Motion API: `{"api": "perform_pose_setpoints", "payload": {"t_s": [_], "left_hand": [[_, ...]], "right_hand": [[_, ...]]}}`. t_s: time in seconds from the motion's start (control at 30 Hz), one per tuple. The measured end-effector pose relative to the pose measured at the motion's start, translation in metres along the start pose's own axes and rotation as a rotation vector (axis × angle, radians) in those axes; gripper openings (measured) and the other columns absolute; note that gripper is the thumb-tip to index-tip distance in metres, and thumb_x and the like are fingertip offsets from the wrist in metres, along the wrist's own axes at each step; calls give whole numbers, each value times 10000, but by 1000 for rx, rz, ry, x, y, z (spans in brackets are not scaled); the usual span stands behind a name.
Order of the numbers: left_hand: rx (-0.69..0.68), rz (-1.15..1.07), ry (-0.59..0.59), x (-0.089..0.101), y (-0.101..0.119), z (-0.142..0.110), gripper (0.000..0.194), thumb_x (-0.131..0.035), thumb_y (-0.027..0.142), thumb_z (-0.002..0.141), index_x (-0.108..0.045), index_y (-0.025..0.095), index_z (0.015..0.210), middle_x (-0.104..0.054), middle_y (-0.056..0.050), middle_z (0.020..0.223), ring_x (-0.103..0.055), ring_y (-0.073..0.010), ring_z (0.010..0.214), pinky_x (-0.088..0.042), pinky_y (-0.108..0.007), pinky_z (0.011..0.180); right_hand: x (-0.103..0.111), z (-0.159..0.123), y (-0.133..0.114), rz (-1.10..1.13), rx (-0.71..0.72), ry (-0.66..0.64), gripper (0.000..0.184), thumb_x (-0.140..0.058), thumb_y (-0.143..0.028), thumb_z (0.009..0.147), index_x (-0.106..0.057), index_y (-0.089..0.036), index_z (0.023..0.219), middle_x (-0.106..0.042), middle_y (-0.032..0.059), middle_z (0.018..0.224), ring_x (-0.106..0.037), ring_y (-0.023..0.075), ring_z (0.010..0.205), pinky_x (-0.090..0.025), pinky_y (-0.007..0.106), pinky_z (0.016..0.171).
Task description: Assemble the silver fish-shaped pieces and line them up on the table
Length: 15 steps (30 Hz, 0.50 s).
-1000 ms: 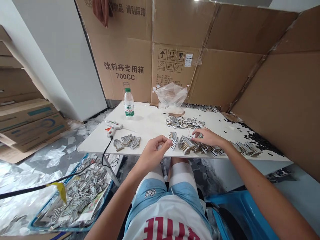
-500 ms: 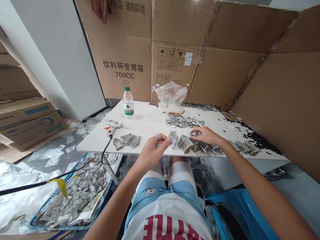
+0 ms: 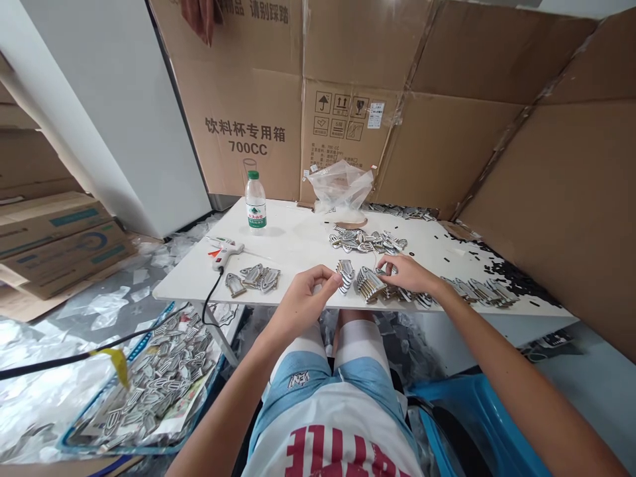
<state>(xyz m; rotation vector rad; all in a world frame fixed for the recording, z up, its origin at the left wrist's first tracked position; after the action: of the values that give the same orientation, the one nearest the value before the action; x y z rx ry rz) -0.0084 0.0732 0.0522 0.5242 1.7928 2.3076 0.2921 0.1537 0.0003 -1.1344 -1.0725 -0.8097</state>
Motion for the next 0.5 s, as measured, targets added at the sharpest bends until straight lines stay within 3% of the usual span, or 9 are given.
{"api": "perform_pose_setpoints", "payload": {"t_s": [0.2,0.33,0.5], "left_hand": [[-1,12,7,0,0,1,381,-644,560,1002,-739,205,902,-712,-28,837,-571,-185,787,-440,-297,769],[41,5,2,-1,-3,1,468,-612,618,1009,-702,196,829,-504,29,628,-396,-138,598,-331,-277,591],[239,-337,-106,-15,-22,2,552,-665,701,966,-537,205,757,-283,92,593,-176,-74,487,-136,-224,448]], "right_hand": [[1,-4,0,37,-7,30,300,-665,-533,915,-742,-288,1068,-781,42,886,-674,279,935,-467,364,819],[14,-5,4,74,-20,109,371,-517,-559,1017,-749,-271,1044,-800,49,995,-675,242,875,-479,345,807],[32,17,22,69,-47,235,387,-436,-443,1046,-748,-218,1083,-804,78,1048,-675,245,921,-498,344,848]]}}
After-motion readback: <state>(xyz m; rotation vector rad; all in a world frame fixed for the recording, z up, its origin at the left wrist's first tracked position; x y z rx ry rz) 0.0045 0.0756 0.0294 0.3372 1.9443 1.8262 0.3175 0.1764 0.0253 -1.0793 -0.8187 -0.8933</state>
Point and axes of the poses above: each hand's wrist, its own z-axis towards the middle knuckle, its own x-axis out of the back of the hand, y = z × x, the point moved 6 cm from there along z, towards the middle knuckle
